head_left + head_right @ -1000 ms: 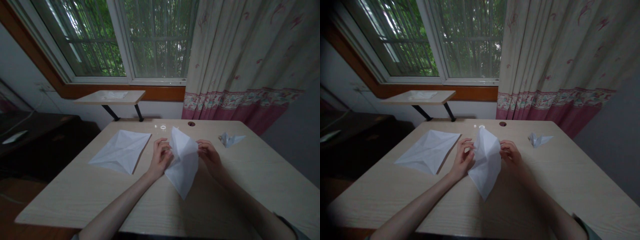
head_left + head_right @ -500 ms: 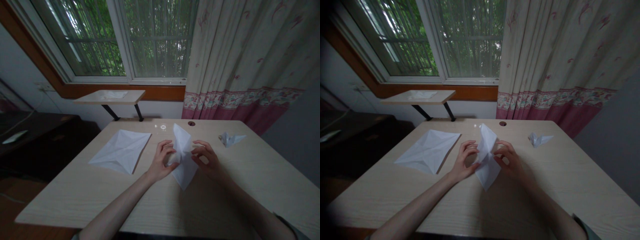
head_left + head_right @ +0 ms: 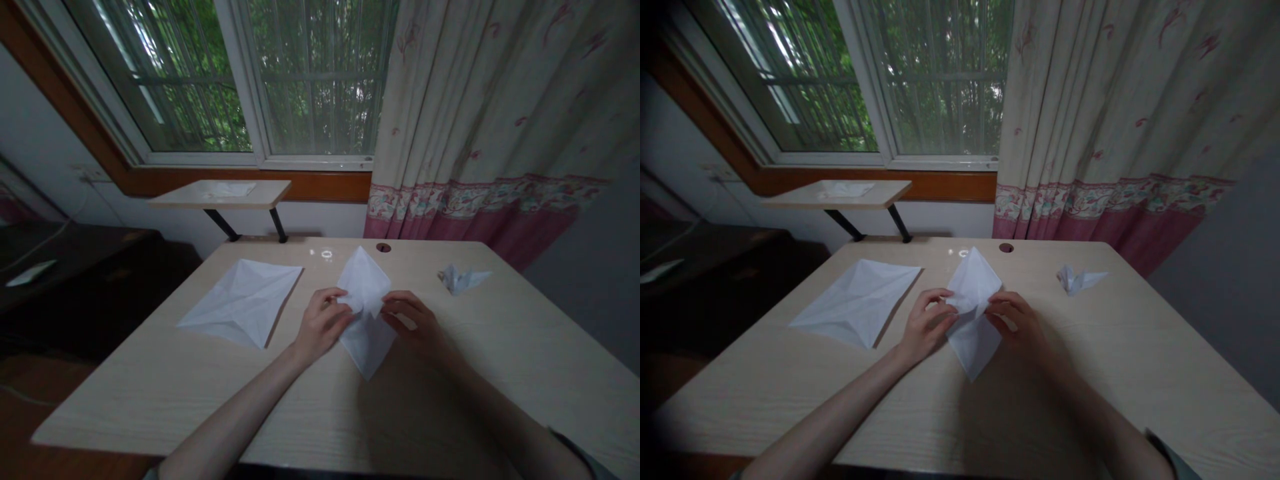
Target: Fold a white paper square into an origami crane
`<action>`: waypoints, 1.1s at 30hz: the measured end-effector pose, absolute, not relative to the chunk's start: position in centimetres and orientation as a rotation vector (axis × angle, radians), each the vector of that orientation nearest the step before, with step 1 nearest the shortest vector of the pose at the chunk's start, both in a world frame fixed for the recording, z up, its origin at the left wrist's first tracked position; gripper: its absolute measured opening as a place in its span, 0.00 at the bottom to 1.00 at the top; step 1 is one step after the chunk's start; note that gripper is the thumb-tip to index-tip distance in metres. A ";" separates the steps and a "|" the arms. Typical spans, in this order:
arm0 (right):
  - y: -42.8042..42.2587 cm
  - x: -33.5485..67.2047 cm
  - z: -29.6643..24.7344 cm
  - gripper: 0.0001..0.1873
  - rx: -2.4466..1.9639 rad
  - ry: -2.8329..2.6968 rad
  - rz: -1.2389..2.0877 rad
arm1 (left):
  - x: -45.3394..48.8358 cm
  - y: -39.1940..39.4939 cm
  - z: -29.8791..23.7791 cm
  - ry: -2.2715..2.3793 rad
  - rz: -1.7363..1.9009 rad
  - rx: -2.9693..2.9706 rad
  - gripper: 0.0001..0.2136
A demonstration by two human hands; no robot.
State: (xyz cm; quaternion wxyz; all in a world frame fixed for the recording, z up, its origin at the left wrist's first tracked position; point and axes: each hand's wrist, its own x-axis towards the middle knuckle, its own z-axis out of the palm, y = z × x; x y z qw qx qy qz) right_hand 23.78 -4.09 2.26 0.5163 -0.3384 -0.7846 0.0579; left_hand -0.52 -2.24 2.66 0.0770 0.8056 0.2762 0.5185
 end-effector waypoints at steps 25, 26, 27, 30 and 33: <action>-5.9 23.2 2.2 0.16 -0.794 -2.085 -0.008 | -0.5 -2.7 2.9 0.428 1.552 2.757 0.07; -5.8 23.3 2.2 0.16 -0.812 -2.048 -0.022 | -0.5 -2.7 2.9 0.433 1.547 2.758 0.07; -5.5 23.4 2.1 0.16 -0.839 -2.001 -0.037 | -0.5 -2.7 2.8 0.442 1.547 2.754 0.07; -4.3 23.9 1.5 0.14 -0.948 -1.819 -0.085 | -0.6 -2.5 2.4 0.546 1.572 2.671 0.07; -2.5 24.8 0.2 0.12 -1.099 -1.700 -0.039 | -0.6 -2.2 2.0 0.715 1.632 2.449 0.06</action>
